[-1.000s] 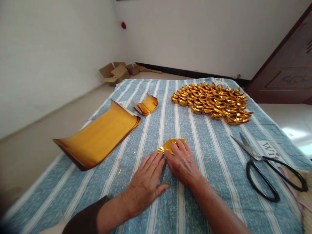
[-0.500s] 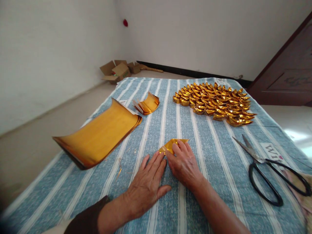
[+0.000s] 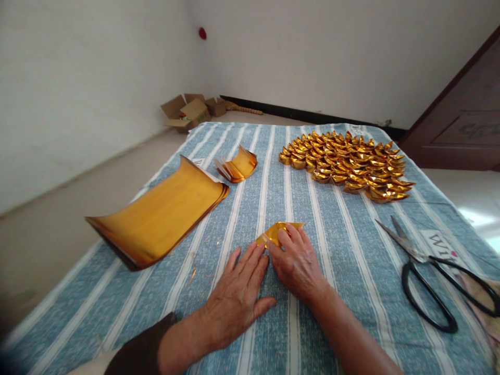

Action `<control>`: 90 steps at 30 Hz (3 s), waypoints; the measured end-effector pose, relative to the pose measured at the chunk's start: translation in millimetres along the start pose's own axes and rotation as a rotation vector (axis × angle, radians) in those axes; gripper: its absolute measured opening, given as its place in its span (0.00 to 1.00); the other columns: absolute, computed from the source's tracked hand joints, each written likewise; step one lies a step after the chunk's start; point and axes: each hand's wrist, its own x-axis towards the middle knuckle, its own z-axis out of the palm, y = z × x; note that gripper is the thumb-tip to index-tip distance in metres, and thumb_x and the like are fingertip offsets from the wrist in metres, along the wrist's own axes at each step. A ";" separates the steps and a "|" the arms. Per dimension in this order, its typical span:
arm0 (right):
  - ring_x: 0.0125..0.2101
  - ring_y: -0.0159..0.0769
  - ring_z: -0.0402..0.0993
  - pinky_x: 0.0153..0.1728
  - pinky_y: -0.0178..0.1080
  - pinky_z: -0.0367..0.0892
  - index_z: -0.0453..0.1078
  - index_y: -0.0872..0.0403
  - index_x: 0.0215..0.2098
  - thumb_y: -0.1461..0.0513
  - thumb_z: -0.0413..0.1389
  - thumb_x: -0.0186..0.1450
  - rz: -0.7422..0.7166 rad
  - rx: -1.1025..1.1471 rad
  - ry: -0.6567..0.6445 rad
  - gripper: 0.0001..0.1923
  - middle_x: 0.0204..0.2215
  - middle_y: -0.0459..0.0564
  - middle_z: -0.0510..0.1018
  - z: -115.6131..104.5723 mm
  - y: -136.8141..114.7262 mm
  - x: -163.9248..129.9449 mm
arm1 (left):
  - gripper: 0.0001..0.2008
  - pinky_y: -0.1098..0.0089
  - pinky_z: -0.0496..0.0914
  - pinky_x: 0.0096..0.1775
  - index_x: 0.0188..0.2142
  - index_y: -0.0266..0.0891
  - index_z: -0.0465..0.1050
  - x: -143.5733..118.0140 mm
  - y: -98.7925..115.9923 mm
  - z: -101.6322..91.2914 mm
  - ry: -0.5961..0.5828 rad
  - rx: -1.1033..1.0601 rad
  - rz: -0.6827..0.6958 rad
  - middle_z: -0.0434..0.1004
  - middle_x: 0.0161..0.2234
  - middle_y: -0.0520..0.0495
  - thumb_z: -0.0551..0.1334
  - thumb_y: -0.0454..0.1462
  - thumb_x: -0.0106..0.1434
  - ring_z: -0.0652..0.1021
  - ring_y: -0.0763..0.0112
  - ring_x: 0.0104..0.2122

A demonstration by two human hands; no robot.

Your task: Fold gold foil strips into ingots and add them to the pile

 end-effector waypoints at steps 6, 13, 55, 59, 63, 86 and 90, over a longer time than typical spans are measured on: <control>0.50 0.50 0.67 0.48 0.52 0.68 0.76 0.52 0.44 0.64 0.52 0.68 0.000 -0.007 -0.002 0.12 0.41 0.57 0.74 0.8 0.7 -0.9 | 0.32 0.42 0.56 0.61 0.61 0.32 0.59 -1.1 -0.5 0.2 0.021 -0.024 -0.001 0.61 0.63 0.28 0.57 0.52 0.67 0.55 0.46 0.67; 0.50 0.49 0.67 0.49 0.51 0.67 0.76 0.52 0.45 0.64 0.52 0.68 0.000 -0.017 -0.018 0.12 0.41 0.57 0.75 0.3 0.7 -0.6 | 0.32 0.42 0.58 0.61 0.60 0.31 0.61 0.8 0.6 -1.3 0.000 -0.013 -0.006 0.62 0.63 0.28 0.59 0.52 0.66 0.58 0.44 0.66; 0.61 0.57 0.60 0.56 0.62 0.64 0.71 0.51 0.54 0.61 0.52 0.69 -0.078 0.110 -0.100 0.16 0.55 0.62 0.69 -7.6 12.7 -13.5 | 0.34 0.36 0.53 0.61 0.61 0.30 0.59 5.0 -4.1 -9.1 -0.012 -0.045 0.018 0.62 0.63 0.28 0.59 0.52 0.66 0.61 0.44 0.64; 0.61 0.57 0.59 0.55 0.62 0.64 0.71 0.50 0.54 0.60 0.52 0.69 -0.091 0.100 -0.115 0.16 0.56 0.61 0.68 -9.7 12.8 -12.7 | 0.33 0.36 0.54 0.60 0.61 0.30 0.59 5.0 -4.5 -8.4 0.001 -0.059 0.022 0.63 0.62 0.27 0.59 0.51 0.66 0.62 0.44 0.64; 0.61 0.58 0.60 0.55 0.62 0.64 0.71 0.50 0.54 0.60 0.54 0.69 -0.089 0.085 -0.129 0.16 0.55 0.61 0.68 -10.0 12.4 -12.1 | 0.32 0.36 0.54 0.60 0.60 0.30 0.59 5.3 -4.2 -10.4 0.008 -0.068 0.020 0.63 0.62 0.27 0.60 0.50 0.65 0.63 0.44 0.63; 0.61 0.53 0.62 0.56 0.60 0.66 0.74 0.54 0.46 0.66 0.51 0.68 -0.046 0.169 -0.098 0.12 0.52 0.60 0.72 -8.4 16.4 -13.0 | 0.34 0.37 0.49 0.62 0.61 0.31 0.61 6.3 -5.8 -7.9 -0.036 0.027 0.033 0.64 0.62 0.28 0.56 0.55 0.67 0.62 0.45 0.64; 0.61 0.53 0.63 0.56 0.60 0.66 0.74 0.54 0.45 0.66 0.52 0.67 -0.055 0.190 -0.072 0.11 0.52 0.60 0.72 -7.8 18.0 -13.7 | 0.34 0.38 0.49 0.61 0.62 0.32 0.59 7.2 -6.9 -8.7 -0.026 0.013 0.025 0.65 0.61 0.30 0.55 0.56 0.67 0.63 0.46 0.63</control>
